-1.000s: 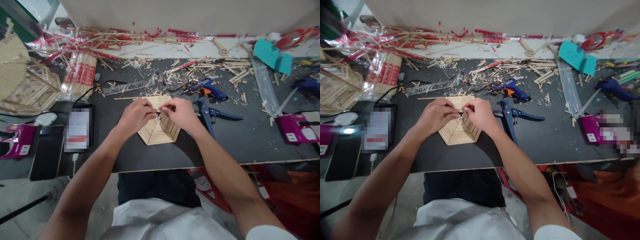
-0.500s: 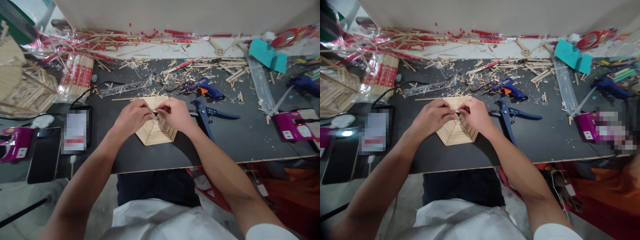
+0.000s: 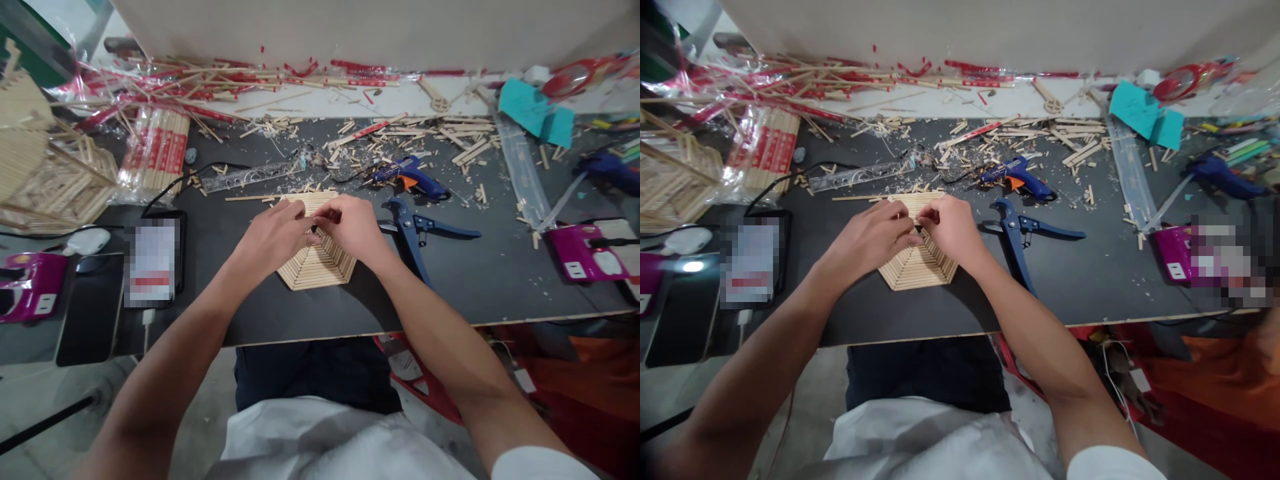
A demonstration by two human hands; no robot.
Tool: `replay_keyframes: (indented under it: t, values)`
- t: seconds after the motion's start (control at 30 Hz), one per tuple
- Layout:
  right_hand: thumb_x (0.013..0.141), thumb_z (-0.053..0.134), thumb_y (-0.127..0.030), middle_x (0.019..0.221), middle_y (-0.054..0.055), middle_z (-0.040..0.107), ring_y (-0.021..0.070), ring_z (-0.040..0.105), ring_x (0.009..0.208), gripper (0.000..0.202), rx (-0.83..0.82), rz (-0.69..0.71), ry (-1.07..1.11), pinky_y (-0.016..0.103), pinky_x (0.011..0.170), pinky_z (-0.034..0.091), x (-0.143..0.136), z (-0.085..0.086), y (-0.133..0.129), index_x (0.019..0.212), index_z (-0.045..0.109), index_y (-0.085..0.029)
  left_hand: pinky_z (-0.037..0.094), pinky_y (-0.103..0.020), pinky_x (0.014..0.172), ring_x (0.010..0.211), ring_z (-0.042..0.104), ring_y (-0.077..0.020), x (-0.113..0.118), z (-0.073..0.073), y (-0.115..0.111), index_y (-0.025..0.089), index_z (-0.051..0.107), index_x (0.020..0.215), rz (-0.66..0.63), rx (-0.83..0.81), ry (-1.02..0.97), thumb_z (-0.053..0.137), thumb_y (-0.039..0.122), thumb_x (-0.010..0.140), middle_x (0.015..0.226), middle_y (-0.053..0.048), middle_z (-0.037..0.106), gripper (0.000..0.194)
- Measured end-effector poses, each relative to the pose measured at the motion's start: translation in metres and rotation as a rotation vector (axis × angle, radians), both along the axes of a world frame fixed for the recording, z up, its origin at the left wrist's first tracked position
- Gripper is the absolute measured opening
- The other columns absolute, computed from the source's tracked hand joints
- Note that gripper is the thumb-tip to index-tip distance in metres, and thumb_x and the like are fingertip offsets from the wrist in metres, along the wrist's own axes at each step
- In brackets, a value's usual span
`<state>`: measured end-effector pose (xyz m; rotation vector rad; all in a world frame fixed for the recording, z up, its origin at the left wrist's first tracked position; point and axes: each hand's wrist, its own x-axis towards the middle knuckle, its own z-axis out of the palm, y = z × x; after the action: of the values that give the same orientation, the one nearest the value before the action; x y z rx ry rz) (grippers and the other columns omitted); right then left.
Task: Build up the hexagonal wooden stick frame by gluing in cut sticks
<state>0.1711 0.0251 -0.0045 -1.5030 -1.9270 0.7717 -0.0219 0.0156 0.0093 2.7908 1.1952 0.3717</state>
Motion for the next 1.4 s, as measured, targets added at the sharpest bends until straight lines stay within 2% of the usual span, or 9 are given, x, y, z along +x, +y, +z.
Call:
replay_keyframes:
  t: [0.23,0.43,0.53,0.67,0.8,0.9,1.0,1.17,1.4]
  values:
    - [0.087,0.072,-0.021,0.079,0.004,0.074,0.0153,0.059,0.068,0.01,-0.018,-0.002,0.001,0.03,0.07,0.044,0.002,0.003,0.0,0.084,0.081,-0.019,0.051,-0.036,0.088,0.098,0.062,-0.0244,-0.009,-0.004,0.004,0.014,0.075,0.096,0.006,-0.101,-0.058,0.059,0.043,0.102,0.104,-0.01,0.066,0.033]
    - [0.09,0.065,-0.018,0.089,0.007,0.074,0.016,0.063,0.072,0.016,0.112,-0.15,0.013,0.031,0.074,0.048,0.024,0.003,0.006,0.093,0.08,-0.016,0.053,-0.039,0.092,0.106,0.066,-0.0295,-0.009,-0.003,0.003,0.01,0.068,0.125,0.11,-0.108,-0.078,0.073,0.044,0.093,0.108,-0.013,0.071,0.047]
    - [0.089,0.066,-0.017,0.089,0.006,0.073,0.0155,0.062,0.071,0.013,0.149,-0.163,-0.006,0.031,0.075,0.049,0.032,0.002,0.007,0.092,0.079,-0.016,0.053,-0.039,0.092,0.105,0.066,-0.0292,-0.01,-0.003,0.006,0.012,0.07,0.119,0.127,-0.132,-0.081,0.074,0.045,0.092,0.104,-0.012,0.072,0.043]
    - [0.09,0.07,-0.019,0.09,0.006,0.072,0.0147,0.06,0.071,0.009,0.13,0.016,-0.083,0.03,0.074,0.047,0.022,0.005,0.005,0.094,0.078,-0.016,0.053,-0.038,0.089,0.101,0.066,-0.0285,-0.011,-0.002,0.009,0.013,0.072,0.112,0.147,-0.157,-0.097,0.075,0.047,0.09,0.101,-0.011,0.071,0.041]
    - [0.094,0.065,-0.016,0.095,0.01,0.073,0.02,0.064,0.088,0.014,0.121,0.236,-0.342,0.031,0.079,0.045,0.001,0.017,0.003,0.093,0.079,-0.014,0.052,-0.037,0.085,0.1,0.065,-0.0278,-0.012,-0.003,0.011,0.015,0.073,0.107,0.148,-0.172,-0.109,0.073,0.043,0.091,0.1,-0.01,0.07,0.032]
    - [0.093,0.059,-0.01,0.092,0.013,0.074,0.0235,0.066,0.091,0.02,0.096,0.254,-0.59,0.033,0.076,0.045,-0.016,0.032,0.004,0.087,0.078,-0.013,0.051,-0.037,0.086,0.101,0.065,-0.0274,-0.012,-0.005,0.012,0.016,0.074,0.105,0.138,-0.177,-0.133,0.072,0.034,0.09,0.098,-0.009,0.069,0.023]
    - [0.09,0.055,-0.002,0.087,0.014,0.074,0.024,0.067,0.086,0.026,0.082,0.29,-0.739,0.032,0.07,0.044,-0.032,0.046,0.002,0.092,0.079,-0.012,0.051,-0.036,0.085,0.098,0.065,-0.027,-0.012,-0.007,0.013,0.016,0.073,0.094,0.119,-0.174,-0.141,0.07,0.028,0.089,0.094,-0.009,0.067,0.014]
    - [0.092,0.045,0.002,0.093,0.019,0.074,0.0289,0.067,0.098,0.035,0.146,0.344,-0.879,0.032,0.069,0.045,-0.047,0.049,-0.009,0.101,0.077,-0.009,0.05,-0.034,0.076,0.089,0.064,-0.0254,-0.013,-0.008,0.012,0.015,0.067,0.078,0.112,-0.138,-0.106,0.064,0.022,0.089,0.087,-0.01,0.064,0.013]
    - [0.098,0.044,-0.004,0.098,0.015,0.073,0.0238,0.066,0.088,0.03,0.178,0.277,-0.734,0.032,0.067,0.043,-0.025,0.044,-0.008,0.107,0.072,-0.011,0.049,-0.034,0.078,0.09,0.067,-0.0245,-0.012,-0.006,0.014,0.014,0.071,0.088,0.118,-0.175,-0.204,0.052,0.019,0.098,0.091,-0.011,0.072,0.022]
